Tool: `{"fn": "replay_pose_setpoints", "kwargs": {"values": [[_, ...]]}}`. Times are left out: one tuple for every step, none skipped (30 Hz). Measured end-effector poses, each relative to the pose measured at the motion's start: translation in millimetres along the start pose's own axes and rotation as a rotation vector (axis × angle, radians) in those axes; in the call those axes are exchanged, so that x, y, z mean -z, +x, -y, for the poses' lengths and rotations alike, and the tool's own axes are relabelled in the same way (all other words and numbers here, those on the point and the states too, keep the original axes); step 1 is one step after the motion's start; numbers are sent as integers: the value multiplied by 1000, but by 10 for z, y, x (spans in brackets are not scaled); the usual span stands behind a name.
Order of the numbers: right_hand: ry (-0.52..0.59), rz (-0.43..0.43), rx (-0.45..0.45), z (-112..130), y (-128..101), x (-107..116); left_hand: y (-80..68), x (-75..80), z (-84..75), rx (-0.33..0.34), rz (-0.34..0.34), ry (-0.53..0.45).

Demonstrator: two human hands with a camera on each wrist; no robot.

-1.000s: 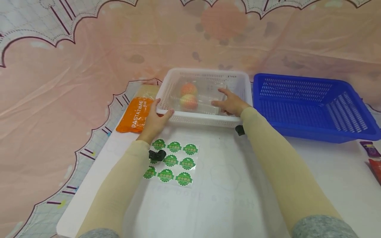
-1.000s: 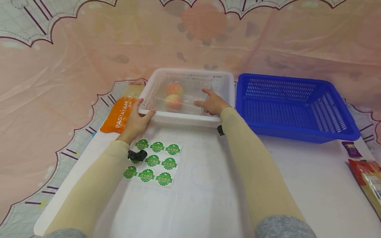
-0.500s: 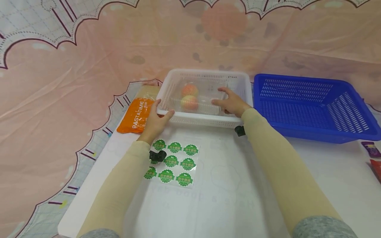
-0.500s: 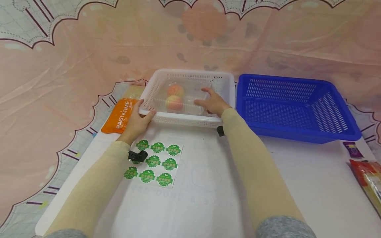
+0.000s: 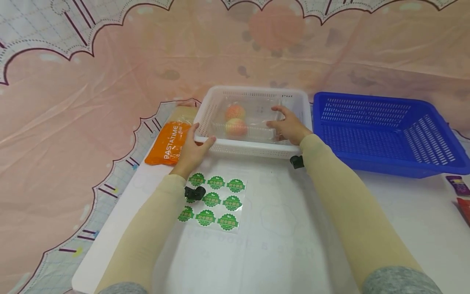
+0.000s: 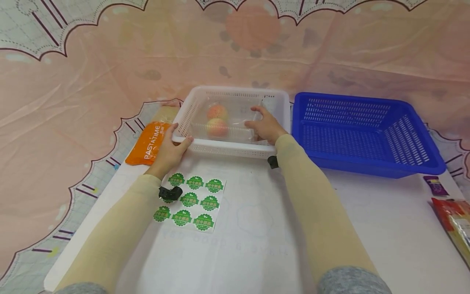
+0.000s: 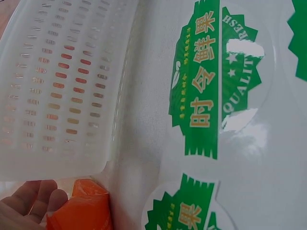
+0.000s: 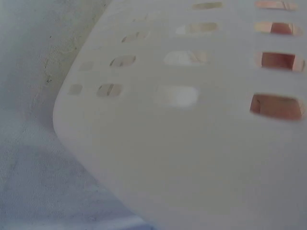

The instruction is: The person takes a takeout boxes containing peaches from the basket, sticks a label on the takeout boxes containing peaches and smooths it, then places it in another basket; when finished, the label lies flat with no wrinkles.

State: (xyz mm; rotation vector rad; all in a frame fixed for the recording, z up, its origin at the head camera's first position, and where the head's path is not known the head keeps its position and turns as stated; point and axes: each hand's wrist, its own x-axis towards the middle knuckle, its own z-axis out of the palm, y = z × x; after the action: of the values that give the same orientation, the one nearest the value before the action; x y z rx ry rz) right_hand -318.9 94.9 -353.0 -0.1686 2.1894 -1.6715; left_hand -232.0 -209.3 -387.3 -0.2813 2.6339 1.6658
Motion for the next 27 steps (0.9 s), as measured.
{"fn": "replay_pose_setpoints", "kwargs": {"values": [[10, -3, 2, -2, 2, 1, 0, 1, -3, -1, 0, 0], [20, -6, 4, -2, 2, 3, 0, 2, -5, -1, 0, 0], [25, -9, 8, -4, 3, 5, 0, 3, -5, -1, 1, 0], [27, -13, 12, -5, 4, 8, -1, 6, -7, -1, 2, 2], [30, -19, 14, -8, 5, 13, -1, 6, -9, -3, 3, 2], [28, -22, 17, -10, 6, 16, -1, 7, -11, -4, 5, 2], [29, -25, 20, -11, 3, 19, -1, 6, -14, -6, 7, 2], [30, -28, 25, -12, 0, 22, 0, 6, -15, -7, 8, 2], [28, -31, 29, -13, -1, 24, 0, 6, -16, -8, 9, 2], [27, -36, 33, -12, -6, 27, 0, 7, -17, -8, 11, 2], [29, -38, 35, -13, -6, 29, 1, 5, -19, -9, 12, 0], [31, -41, 37, -12, -10, 30, 1, 4, -20, -9, 12, 0], [33, -43, 38, -10, -14, 30, 2, 2, -21, -9, 12, -1], [31, -46, 39, -7, -18, 29, 2, 2, -19, -8, 12, 0], [30, -49, 40, -3, -23, 28, 2, 2, -20, -7, 12, -1], [30, -51, 39, 3, -29, 28, 1, 1, -21, -6, 13, -2], [29, -54, 39, 9, -35, 27, 1, 0, -21, -6, 13, -2], [28, -59, 40, 18, -45, 28, 2, 1, -20, -6, 13, -1], [29, -63, 40, 25, -52, 29, 2, 2, -22, -4, 13, -1], [32, -67, 43, 34, -58, 30, 1, 4, -22, -3, 14, 0], [37, -69, 46, 41, -62, 33, 1, 4, -25, -3, 14, -1], [43, -70, 48, 47, -65, 37, 1, 5, -28, 0, 14, -2], [51, -71, 52, 54, -69, 40, 0, 8, -30, 1, 14, -1], [57, -71, 54, 60, -74, 43, -1, 11, -32, 3, 14, -1], [62, -69, 55, 65, -76, 47, -2, 13, -34, 4, 14, -2], [69, -67, 58, 68, -78, 51, -3, 16, -36, 4, 14, -2], [74, -65, 60, 72, -81, 55, -3, 19, -37, 5, 14, -1]]}}
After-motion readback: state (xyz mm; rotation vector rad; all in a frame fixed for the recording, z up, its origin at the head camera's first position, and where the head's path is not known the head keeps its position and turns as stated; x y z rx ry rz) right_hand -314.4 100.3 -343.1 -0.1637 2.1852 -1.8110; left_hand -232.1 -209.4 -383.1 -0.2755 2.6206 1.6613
